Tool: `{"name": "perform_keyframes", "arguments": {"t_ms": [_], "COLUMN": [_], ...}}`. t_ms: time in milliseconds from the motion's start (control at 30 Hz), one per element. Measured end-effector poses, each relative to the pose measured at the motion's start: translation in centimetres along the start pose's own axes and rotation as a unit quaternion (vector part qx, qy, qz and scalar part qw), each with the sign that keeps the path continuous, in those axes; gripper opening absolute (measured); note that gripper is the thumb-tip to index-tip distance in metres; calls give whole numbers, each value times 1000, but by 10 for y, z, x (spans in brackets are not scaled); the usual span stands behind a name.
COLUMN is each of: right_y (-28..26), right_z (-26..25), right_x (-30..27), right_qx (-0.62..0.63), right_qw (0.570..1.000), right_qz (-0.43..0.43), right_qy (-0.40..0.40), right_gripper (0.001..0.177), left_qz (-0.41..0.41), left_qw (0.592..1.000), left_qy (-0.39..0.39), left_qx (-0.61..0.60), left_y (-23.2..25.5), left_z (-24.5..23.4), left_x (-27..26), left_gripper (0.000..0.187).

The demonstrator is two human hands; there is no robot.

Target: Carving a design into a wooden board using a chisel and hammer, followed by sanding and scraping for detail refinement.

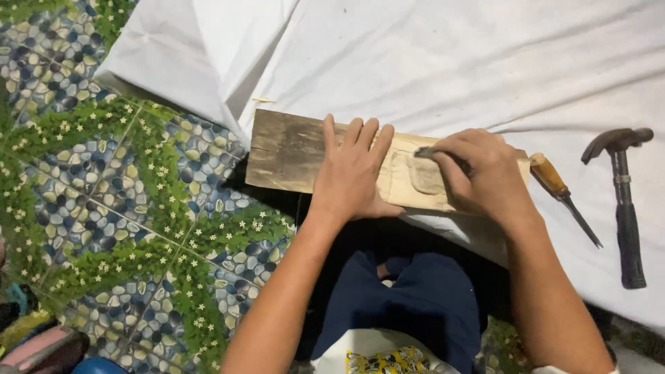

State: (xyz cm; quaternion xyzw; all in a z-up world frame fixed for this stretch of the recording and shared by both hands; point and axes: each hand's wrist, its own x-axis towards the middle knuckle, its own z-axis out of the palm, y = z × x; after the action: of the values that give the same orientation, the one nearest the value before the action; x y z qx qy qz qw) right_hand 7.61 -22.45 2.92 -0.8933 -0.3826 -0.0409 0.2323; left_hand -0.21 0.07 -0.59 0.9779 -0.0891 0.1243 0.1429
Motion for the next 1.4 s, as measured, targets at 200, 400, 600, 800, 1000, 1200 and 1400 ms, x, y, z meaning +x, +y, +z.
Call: {"name": "perform_keyframes", "arguments": {"t_ms": [200,400,600,800,1000,1200,1400], "right_y": [-6,22,3,19,-2,20,45], "right_z": [17,23,-34,-2,-2,-26,-40], "right_x": [15,4,10,7,11,-5,-23], "right_qx": [78,21,-67,-60,4,-118,-117], "right_qw": [996,998,992,991,997,986,989], "right_qz": [-52,-41,-41,-66,-60,39,-26], "right_qy": [-7,-31,-97,-104,-54,-108,-87], "right_gripper": [10,10,17,17,29,26,22], "left_qz": [5,-2,-22,-22,-22,-18,-24], "left_qw": [1000,1000,999,999,999,1000,999], "left_qy": [5,1,-18,-21,-17,-12,-24], "left_qx": [4,22,29,13,35,9,18], "left_y": [-3,-3,2,-1,-1,0,1], "left_z": [4,5,9,11,8,9,12], "left_x": [1,2,1,2,1,1,2], "left_gripper": [129,128,137,139,137,135,138]}}
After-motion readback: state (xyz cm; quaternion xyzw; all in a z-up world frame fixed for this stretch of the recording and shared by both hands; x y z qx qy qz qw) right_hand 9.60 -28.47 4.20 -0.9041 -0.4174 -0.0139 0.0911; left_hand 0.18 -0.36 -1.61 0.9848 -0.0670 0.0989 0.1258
